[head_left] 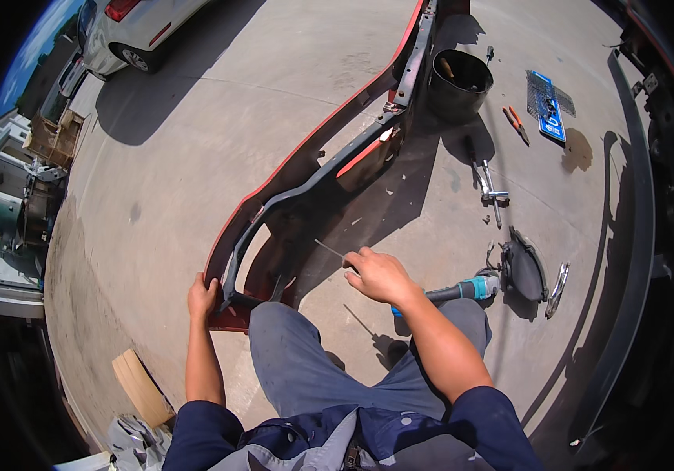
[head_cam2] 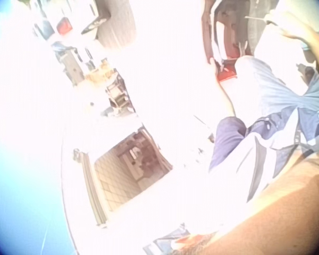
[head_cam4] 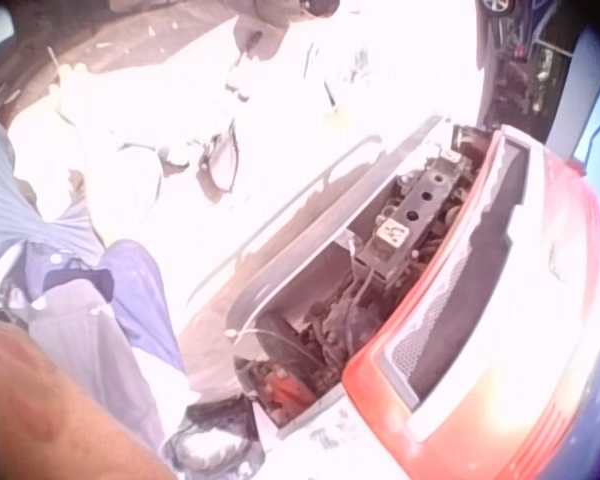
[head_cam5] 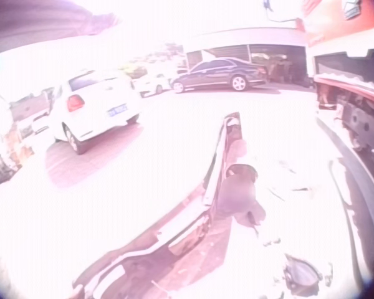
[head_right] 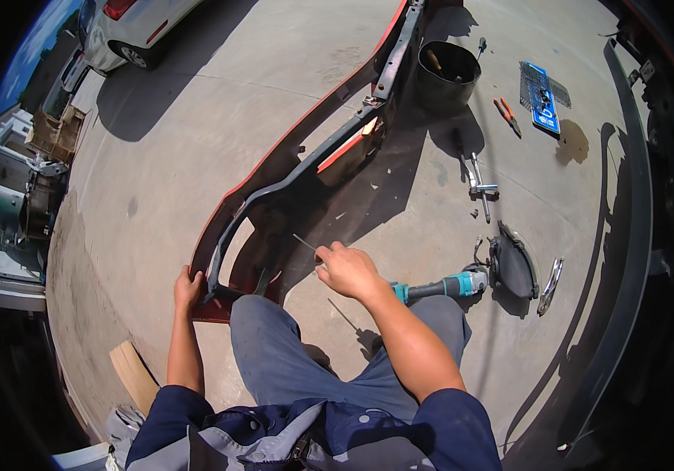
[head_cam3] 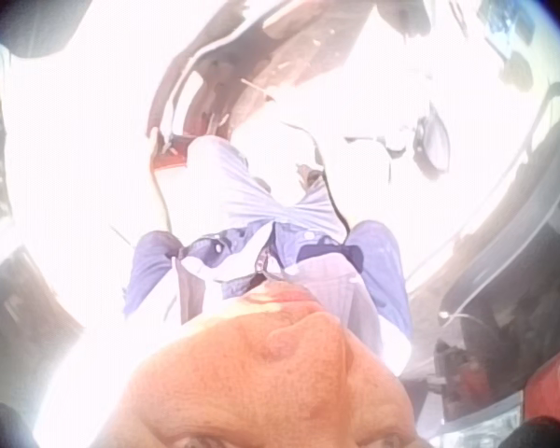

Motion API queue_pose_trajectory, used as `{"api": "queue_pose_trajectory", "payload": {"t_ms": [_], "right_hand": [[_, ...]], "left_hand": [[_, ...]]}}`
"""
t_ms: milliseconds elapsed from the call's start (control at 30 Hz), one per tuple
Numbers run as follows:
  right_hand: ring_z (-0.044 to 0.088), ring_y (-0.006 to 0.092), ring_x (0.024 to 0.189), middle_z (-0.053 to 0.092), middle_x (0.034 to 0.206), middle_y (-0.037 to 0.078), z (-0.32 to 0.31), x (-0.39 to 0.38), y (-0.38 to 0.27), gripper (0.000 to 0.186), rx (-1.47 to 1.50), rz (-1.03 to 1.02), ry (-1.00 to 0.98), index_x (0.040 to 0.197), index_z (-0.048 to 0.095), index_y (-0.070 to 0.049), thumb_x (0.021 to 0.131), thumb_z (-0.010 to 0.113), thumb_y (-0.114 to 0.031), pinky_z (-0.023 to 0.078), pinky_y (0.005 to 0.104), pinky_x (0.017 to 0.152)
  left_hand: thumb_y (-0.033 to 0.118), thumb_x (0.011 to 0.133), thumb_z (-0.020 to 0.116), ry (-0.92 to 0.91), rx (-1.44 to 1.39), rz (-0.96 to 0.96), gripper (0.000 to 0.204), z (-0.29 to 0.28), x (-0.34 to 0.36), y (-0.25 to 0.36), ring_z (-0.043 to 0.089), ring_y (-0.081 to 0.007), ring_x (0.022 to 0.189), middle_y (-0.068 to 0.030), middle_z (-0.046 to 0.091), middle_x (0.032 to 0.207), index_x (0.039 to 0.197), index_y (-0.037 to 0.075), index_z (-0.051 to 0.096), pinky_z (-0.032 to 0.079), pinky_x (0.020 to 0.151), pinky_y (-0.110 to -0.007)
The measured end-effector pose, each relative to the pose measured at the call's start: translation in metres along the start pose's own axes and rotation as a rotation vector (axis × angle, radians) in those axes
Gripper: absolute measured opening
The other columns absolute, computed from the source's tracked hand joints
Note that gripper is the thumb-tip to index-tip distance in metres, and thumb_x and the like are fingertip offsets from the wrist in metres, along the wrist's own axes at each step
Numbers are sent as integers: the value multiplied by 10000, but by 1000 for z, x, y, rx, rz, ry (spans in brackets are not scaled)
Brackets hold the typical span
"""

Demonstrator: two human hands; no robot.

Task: The person unscrews and removes a plastic light housing and other internal components from a large red vehicle bumper while sitting on the ground.

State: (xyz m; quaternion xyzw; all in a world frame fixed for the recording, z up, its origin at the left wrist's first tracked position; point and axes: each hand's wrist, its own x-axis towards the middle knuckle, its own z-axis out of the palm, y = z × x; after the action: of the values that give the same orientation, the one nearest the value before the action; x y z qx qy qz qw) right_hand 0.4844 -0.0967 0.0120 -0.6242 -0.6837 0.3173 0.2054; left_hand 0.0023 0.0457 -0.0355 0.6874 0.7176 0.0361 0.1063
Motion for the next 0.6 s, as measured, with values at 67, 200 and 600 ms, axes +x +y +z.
{"api": "queue_pose_trajectory", "payload": {"t_ms": [67,200,600], "right_hand": [[680,383,942,636,1031,194,-2,0,1,275,6,2,3,1125,637,-100,926,647,-291,548,484,830],[663,359,970,641,1043,152,-1,4,-1,265,-1,33,-20,1143,649,-122,941,636,-293,530,467,854],[646,400,973,646,1057,173,-9,7,5,259,114,-63,109,1171,651,-96,915,617,-111,530,478,851]], "left_hand": [[351,949,637,11,-11,2,390,-1,-5,5,683,-458,973,-259,719,1022,1195,51,593,535,825,-534],[331,966,610,20,-21,-14,361,-6,-17,3,675,-468,976,-268,712,1025,1192,51,582,529,825,-541],[383,940,613,-9,66,-91,440,-8,-11,7,678,-458,985,-261,714,1042,1258,83,563,532,834,-543]]}}
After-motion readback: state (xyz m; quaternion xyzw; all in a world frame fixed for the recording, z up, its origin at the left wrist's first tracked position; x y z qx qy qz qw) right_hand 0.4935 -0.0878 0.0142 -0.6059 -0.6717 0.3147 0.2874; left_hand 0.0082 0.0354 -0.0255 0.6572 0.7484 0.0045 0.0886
